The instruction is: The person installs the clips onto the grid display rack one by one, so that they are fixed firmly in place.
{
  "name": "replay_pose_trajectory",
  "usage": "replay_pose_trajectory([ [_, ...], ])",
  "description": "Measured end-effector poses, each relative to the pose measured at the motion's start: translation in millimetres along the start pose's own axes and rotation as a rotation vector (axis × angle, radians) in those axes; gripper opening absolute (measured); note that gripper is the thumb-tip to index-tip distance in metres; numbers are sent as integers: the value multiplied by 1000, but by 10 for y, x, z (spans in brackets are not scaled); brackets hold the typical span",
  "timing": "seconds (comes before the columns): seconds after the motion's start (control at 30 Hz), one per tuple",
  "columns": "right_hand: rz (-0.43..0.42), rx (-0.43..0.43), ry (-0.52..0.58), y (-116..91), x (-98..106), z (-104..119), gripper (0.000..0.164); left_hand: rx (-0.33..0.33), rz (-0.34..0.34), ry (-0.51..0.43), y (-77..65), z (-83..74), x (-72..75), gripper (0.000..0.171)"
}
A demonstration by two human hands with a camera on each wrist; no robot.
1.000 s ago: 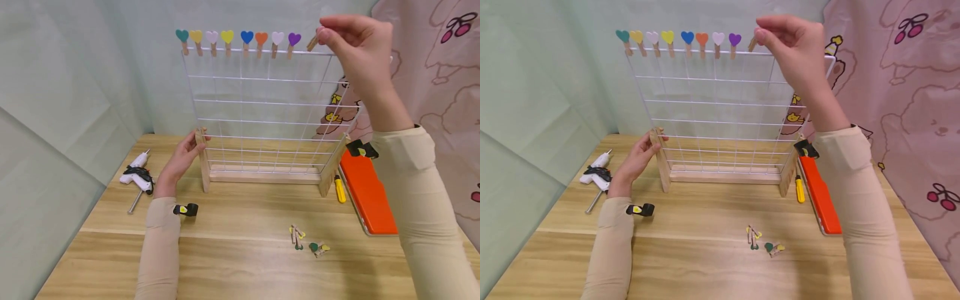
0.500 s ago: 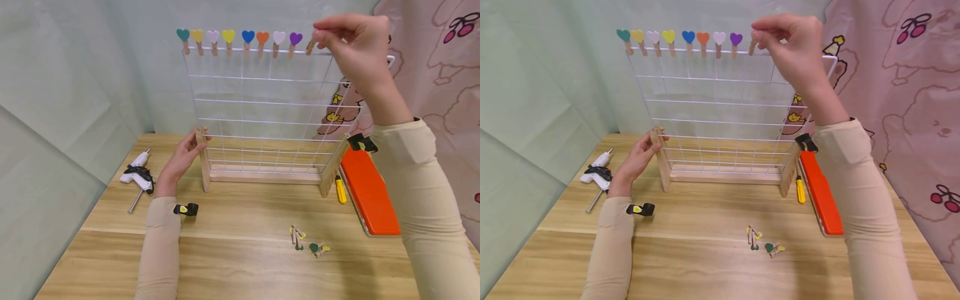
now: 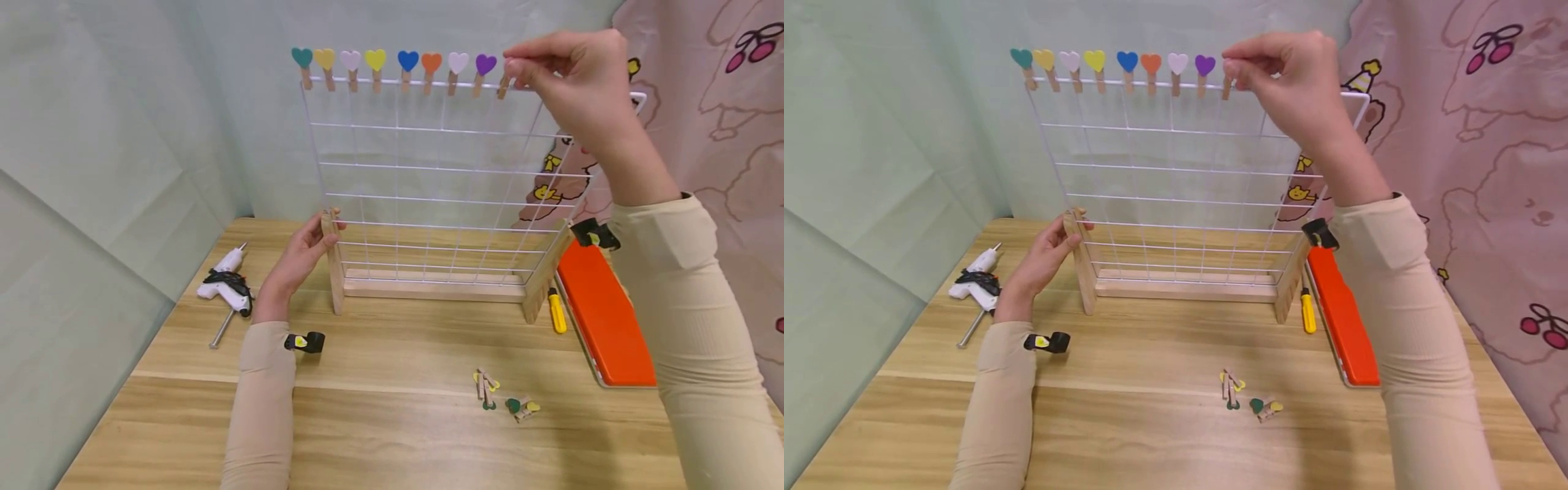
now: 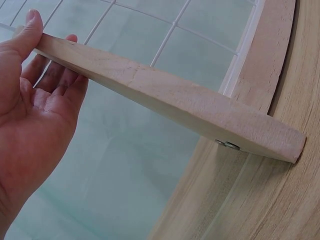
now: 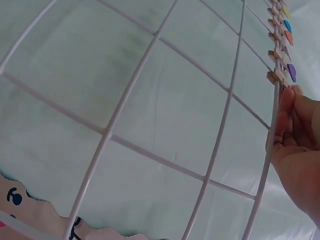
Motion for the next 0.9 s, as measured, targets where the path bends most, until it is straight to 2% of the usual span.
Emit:
replay_pose_trajectory([
  [0.27, -28, 29, -90, -38, -31, 0, 26, 7, -8, 5, -2, -4, 11, 51],
  [0.47, -19, 38, -72, -50, -37, 1, 26, 2, -10, 9, 0, -5, 17, 50],
  [0.53, -43, 73, -38, -89, 6, 27, 27, 0, -13, 11, 4, -1, 12, 48],
  [0.67, -150, 176, 131, -318, 206, 102, 22, -1, -9, 14, 18, 10, -4, 47],
  [0.73, -164, 240, 182, -482, 267, 98, 19, 0, -3, 13, 31, 17, -12, 47],
  [0.8, -119, 255, 200, -631, 225, 10, 17, -5, -5, 8, 43, 16, -8, 46],
  [0.9, 5, 292, 147, -867, -22, -252, 19, -14, -11, 4, 53, 12, 6, 46],
])
Point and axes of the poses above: each hand's wrist, its own y-axis towards the middle knuckle, its own x-axis out of the back of the hand, z = x × y, the point moved 10 cm from there along y, towards the middle knuckle, and after that the axes turned 15 degrees about -x, right-handed, at the moved point
